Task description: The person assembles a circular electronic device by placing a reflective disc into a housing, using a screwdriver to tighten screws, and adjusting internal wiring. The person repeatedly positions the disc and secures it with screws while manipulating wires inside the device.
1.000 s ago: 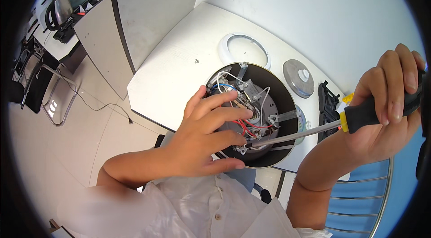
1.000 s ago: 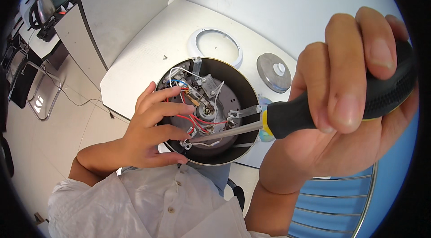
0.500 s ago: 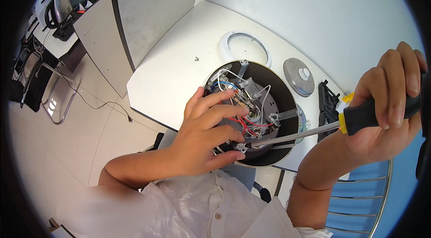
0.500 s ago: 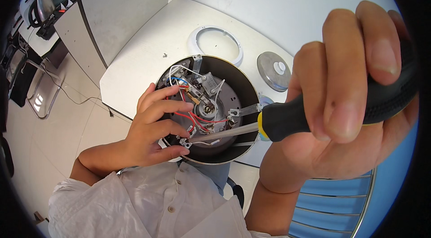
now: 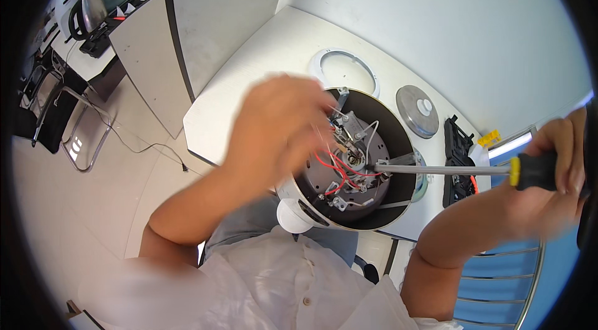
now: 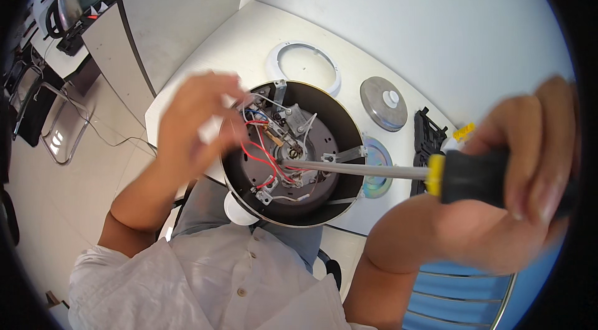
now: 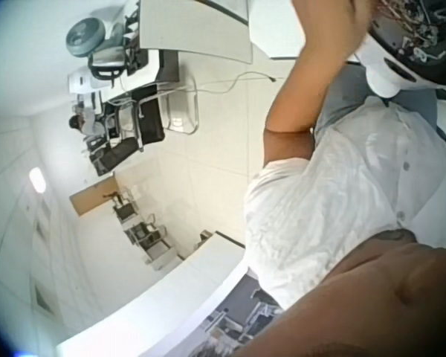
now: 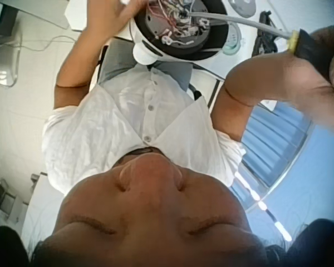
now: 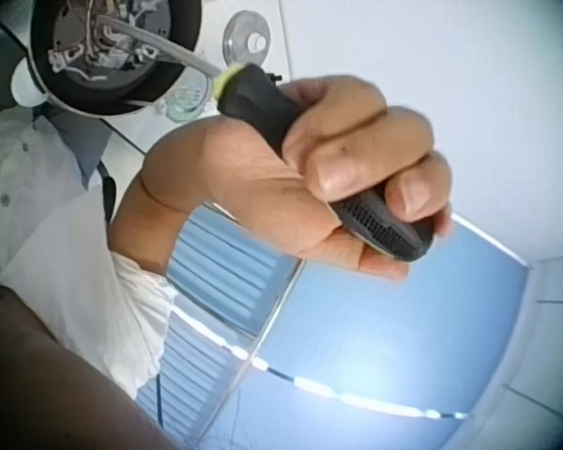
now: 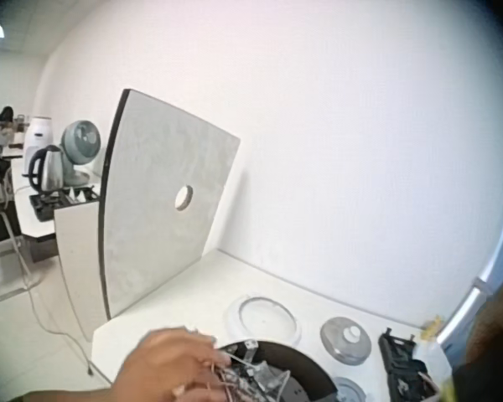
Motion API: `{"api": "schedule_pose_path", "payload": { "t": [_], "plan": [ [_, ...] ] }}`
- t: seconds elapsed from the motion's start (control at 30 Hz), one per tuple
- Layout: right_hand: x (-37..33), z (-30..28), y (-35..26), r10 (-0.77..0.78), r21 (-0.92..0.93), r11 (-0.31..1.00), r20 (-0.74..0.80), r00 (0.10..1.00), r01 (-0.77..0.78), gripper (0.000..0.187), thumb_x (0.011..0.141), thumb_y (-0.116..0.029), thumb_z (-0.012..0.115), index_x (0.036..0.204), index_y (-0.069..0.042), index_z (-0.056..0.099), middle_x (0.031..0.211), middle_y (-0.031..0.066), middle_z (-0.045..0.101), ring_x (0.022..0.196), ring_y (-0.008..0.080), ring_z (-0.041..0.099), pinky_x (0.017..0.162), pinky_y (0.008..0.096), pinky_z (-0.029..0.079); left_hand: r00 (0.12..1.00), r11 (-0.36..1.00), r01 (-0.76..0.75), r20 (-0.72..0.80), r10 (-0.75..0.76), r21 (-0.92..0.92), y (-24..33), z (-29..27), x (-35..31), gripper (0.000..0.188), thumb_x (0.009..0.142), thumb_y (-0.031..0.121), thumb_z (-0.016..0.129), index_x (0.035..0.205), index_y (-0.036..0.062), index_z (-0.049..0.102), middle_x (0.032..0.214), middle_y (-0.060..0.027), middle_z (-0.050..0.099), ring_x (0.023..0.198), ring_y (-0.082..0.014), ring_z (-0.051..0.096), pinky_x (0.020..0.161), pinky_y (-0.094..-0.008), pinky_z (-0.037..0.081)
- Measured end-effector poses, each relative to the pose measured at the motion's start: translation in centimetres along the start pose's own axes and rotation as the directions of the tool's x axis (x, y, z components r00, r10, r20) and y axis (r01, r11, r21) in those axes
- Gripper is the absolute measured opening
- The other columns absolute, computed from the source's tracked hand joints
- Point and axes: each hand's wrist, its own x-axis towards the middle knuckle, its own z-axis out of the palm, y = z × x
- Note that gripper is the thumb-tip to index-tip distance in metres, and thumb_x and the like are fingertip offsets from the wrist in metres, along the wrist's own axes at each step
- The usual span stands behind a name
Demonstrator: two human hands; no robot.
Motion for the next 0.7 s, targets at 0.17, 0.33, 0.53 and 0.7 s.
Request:
{"api": "schedule_pose_path", "payload": {
  "t": [0.17, 0.33, 0.53, 0.7],
  "plan": [
    [-1.8, 1.4, -1.3, -0.139, 0.031, 0.987, -0.301, 0.943, 0.155, 0.018, 0.084, -0.016, 0.053, 0.083, -0.006, 0.037, 0.069, 0.0058, 0.041, 0.048, 0.0111, 0.043, 0.043, 0.0183, 0.038, 0.849, 0.841, 0.451, 0.146, -0.507, 0.3, -13.1, 2.9, 0.3, 0.009, 0.075, 0.012, 0.067, 0.078, 0.008, 0.06, 0.081, -0.0071, 0.058, 0.077, -0.0236, 0.057, 0.067, -0.0357, 0.044],
    [-2.6, 2.0, -0.2, -0.138, 0.088, 0.98, -0.339, 0.931, 0.178, 0.022, 0.086, -0.02, 0.052, 0.09, -0.004, 0.038, 0.073, 0.006, 0.042, 0.048, 0.0126, 0.045, 0.039, 0.0203, 0.038, 0.655, 0.737, 0.455, 0.372, -0.657, 0.5, -19.7, 5.8, -2.8, 0.007, 0.073, 0.016, 0.067, 0.076, 0.0104, 0.064, 0.085, -0.008, 0.061, 0.08, -0.0265, 0.059, 0.065, -0.0389, 0.046],
    [-3.3, 2.4, 1.1, -0.054, 0.112, 0.989, -0.331, 0.942, 0.096, 0.026, 0.088, -0.022, 0.054, 0.095, -0.002, 0.039, 0.076, 0.0055, 0.044, 0.05, 0.0127, 0.047, 0.037, 0.0225, 0.04, 0.75, 0.812, 0.462, 0.332, -0.572, 0.357, -20.2, 6.1, -3.5, 0.016, 0.076, 0.013, 0.066, 0.09, 0.0085, 0.062, 0.082, -0.0062, 0.06, 0.076, -0.0221, 0.057, 0.067, -0.0348, 0.045],
    [-3.2, 2.3, 2.8, 0.015, 0.138, 0.99, -0.312, 0.95, 0.029, 0.026, 0.088, -0.022, 0.054, 0.097, -0.003, 0.04, 0.077, 0.0054, 0.044, 0.052, 0.0129, 0.047, 0.039, 0.0232, 0.041, 0.794, 0.801, 0.547, 0.15, -0.589, 0.245, -16.5, 5.3, -2.1, 0.019, 0.079, 0.009, 0.064, 0.098, 0.0072, 0.06, 0.084, -0.0053, 0.06, 0.072, -0.0198, 0.056, 0.067, -0.0324, 0.045]
  ]
}}
